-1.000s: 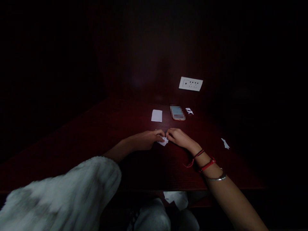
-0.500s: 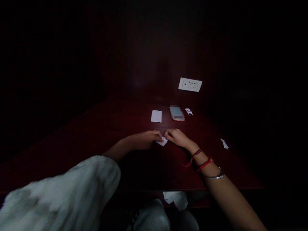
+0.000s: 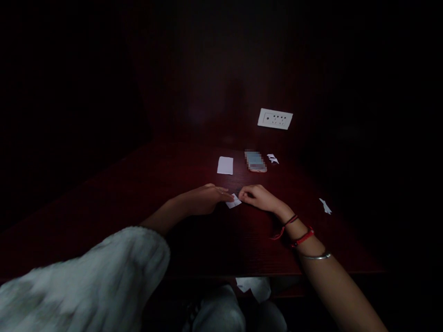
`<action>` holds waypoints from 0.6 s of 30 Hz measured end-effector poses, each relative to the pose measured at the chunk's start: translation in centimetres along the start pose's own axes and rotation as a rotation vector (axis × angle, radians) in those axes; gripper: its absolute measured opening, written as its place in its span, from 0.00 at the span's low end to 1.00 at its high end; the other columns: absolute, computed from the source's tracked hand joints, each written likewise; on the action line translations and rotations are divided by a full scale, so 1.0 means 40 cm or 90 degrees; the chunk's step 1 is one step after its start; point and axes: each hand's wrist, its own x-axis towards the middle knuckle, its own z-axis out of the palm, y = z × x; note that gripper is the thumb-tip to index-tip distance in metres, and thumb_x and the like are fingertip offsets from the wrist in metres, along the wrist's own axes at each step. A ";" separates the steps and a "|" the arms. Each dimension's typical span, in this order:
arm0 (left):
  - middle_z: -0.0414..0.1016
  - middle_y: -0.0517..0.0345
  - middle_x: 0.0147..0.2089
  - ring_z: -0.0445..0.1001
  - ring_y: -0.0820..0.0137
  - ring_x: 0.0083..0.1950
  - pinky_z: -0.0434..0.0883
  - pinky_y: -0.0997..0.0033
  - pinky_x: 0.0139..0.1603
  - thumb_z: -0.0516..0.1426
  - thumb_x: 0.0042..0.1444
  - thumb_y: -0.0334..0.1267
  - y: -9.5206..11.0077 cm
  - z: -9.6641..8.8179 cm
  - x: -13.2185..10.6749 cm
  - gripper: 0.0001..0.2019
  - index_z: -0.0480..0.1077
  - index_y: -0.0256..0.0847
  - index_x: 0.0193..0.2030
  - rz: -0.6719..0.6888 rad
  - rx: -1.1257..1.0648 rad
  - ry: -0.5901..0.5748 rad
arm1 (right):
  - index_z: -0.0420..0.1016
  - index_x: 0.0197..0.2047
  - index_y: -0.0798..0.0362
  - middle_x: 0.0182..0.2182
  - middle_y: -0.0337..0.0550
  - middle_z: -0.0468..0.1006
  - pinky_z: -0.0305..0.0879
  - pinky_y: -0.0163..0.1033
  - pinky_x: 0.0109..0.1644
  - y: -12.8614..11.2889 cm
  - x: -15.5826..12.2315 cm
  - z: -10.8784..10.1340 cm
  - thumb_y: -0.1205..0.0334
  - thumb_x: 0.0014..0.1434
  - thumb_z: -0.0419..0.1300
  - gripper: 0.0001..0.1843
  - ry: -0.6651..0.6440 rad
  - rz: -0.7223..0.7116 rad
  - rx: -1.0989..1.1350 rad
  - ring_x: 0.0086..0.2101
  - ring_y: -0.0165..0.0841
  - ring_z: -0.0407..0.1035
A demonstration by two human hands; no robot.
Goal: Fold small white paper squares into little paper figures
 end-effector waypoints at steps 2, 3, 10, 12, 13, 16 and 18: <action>0.58 0.64 0.53 0.53 0.71 0.55 0.53 0.69 0.51 0.45 0.38 0.18 -0.006 0.005 0.001 0.32 0.55 0.49 0.51 -0.002 -0.012 -0.007 | 0.68 0.34 0.56 0.25 0.38 0.68 0.53 0.28 0.30 -0.005 -0.005 -0.006 0.64 0.51 0.51 0.08 -0.005 -0.015 0.006 0.26 0.24 0.60; 0.58 0.64 0.53 0.53 0.72 0.55 0.53 0.70 0.51 0.45 0.38 0.17 -0.008 0.007 0.001 0.32 0.55 0.49 0.51 -0.002 -0.020 -0.007 | 0.69 0.34 0.55 0.25 0.38 0.68 0.54 0.28 0.31 -0.007 -0.006 -0.008 0.64 0.51 0.51 0.08 -0.003 -0.021 0.006 0.26 0.24 0.60; 0.58 0.62 0.53 0.53 0.72 0.55 0.54 0.70 0.52 0.44 0.39 0.17 -0.007 0.008 0.002 0.32 0.54 0.47 0.52 -0.008 -0.044 -0.014 | 0.69 0.30 0.58 0.26 0.40 0.68 0.54 0.29 0.32 -0.009 0.001 0.008 0.66 0.51 0.50 0.08 0.051 -0.012 0.009 0.27 0.24 0.60; 0.58 0.60 0.54 0.54 0.71 0.55 0.54 0.69 0.51 0.44 0.39 0.17 -0.002 0.004 0.001 0.31 0.54 0.46 0.52 -0.014 -0.039 -0.014 | 0.69 0.29 0.58 0.26 0.40 0.69 0.54 0.29 0.31 -0.008 0.004 0.015 0.67 0.50 0.50 0.08 0.054 0.020 0.010 0.27 0.24 0.60; 0.57 0.60 0.54 0.55 0.71 0.55 0.55 0.69 0.51 0.45 0.40 0.17 0.000 0.002 0.000 0.31 0.54 0.46 0.52 -0.016 -0.037 -0.015 | 0.69 0.29 0.58 0.26 0.40 0.69 0.54 0.29 0.31 -0.008 0.006 0.017 0.67 0.50 0.50 0.08 0.053 0.039 0.010 0.27 0.24 0.61; 0.57 0.60 0.54 0.55 0.71 0.54 0.55 0.69 0.51 0.45 0.39 0.17 0.001 -0.001 -0.001 0.32 0.54 0.47 0.52 -0.015 -0.036 -0.019 | 0.70 0.28 0.58 0.26 0.40 0.71 0.54 0.29 0.31 -0.009 0.011 0.020 0.67 0.48 0.51 0.08 0.047 0.083 0.015 0.26 0.24 0.61; 0.57 0.62 0.54 0.54 0.71 0.55 0.54 0.70 0.51 0.44 0.38 0.17 -0.002 0.000 -0.001 0.33 0.54 0.49 0.52 -0.007 -0.040 -0.023 | 0.70 0.28 0.58 0.25 0.39 0.71 0.54 0.28 0.31 -0.011 0.015 0.021 0.67 0.48 0.51 0.08 0.043 0.111 0.019 0.26 0.24 0.62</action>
